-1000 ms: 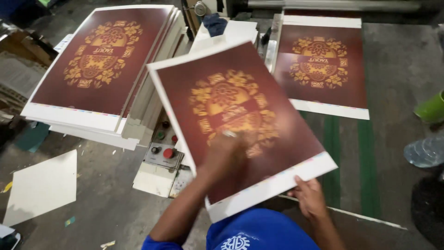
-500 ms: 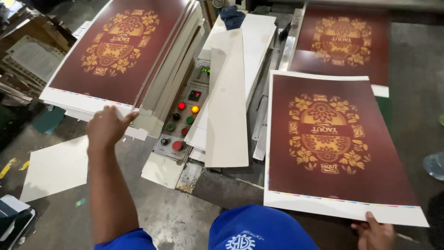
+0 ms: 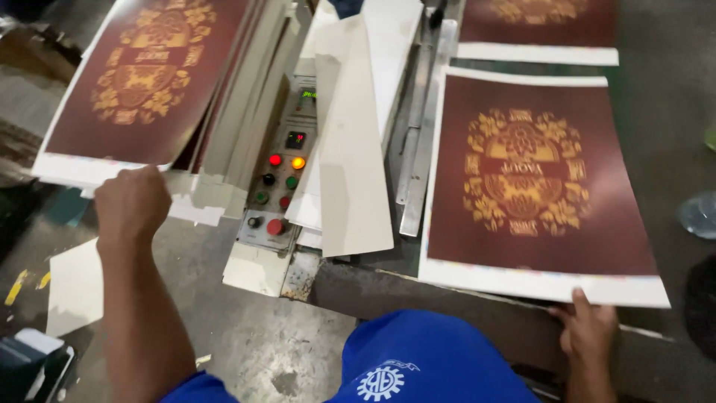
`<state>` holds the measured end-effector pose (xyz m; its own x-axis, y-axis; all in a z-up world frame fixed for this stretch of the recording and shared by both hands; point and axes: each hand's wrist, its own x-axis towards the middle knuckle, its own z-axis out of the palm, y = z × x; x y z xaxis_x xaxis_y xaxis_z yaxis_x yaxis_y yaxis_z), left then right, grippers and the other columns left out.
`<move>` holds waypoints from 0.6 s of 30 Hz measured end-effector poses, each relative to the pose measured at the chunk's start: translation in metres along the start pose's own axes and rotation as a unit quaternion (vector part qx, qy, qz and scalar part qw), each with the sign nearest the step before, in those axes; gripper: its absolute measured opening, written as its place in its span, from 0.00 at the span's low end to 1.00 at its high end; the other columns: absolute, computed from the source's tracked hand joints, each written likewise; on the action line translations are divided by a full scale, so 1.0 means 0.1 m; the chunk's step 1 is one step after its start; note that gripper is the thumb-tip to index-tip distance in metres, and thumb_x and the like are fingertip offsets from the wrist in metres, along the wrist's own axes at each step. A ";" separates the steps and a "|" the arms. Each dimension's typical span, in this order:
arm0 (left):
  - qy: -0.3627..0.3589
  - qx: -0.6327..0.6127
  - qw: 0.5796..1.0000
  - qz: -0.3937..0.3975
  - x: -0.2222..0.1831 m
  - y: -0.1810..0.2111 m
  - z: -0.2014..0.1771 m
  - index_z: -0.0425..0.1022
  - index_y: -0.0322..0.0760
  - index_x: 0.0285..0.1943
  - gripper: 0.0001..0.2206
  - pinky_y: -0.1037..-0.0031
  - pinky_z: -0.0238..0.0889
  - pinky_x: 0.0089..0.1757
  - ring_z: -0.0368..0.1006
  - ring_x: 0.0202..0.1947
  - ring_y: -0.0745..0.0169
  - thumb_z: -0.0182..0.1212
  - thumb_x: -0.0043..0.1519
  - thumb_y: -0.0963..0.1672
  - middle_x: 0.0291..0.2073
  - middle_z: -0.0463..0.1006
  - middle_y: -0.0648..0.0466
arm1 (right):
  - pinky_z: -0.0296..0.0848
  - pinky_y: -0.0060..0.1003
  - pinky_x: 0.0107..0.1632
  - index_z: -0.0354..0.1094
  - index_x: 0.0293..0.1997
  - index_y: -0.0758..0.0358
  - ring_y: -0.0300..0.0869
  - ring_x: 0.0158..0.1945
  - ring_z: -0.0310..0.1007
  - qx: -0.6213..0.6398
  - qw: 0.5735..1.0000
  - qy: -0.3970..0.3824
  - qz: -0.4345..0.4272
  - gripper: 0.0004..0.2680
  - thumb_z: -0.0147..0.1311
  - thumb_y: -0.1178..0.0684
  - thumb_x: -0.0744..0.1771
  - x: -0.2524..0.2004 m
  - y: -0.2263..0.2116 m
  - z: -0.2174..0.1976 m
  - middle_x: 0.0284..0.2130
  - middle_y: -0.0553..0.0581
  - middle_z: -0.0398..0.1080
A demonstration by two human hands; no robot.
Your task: The person repeatedly picks up large printed sheets from a stack on the left and places them onto a stack on the right. The sheets feature a maroon background with a gold floral design. The person handles the sheets by hand, moving them quickly between the two piles in a repetitive sorting motion.
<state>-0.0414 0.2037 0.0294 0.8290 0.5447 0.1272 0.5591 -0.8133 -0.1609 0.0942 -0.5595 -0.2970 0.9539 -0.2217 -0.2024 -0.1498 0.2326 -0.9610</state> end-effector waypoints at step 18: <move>0.209 0.080 0.975 0.015 -0.22 0.09 -0.07 0.81 0.49 0.35 0.13 0.58 0.68 0.31 0.77 0.30 0.43 0.66 0.70 0.53 0.23 0.79 0.48 | 0.76 0.40 0.31 0.57 0.65 0.61 0.44 0.37 0.74 0.034 0.999 -0.001 0.016 0.13 0.49 0.57 0.72 1.89 -0.25 1.26 0.45 0.56 0.70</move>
<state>-0.0547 0.1827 0.0317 0.7853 0.3625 0.5019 0.5569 -0.7678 -0.3168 0.3108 -0.4880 -0.2876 0.9495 -0.2101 -0.2331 -0.1630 0.3044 -0.9385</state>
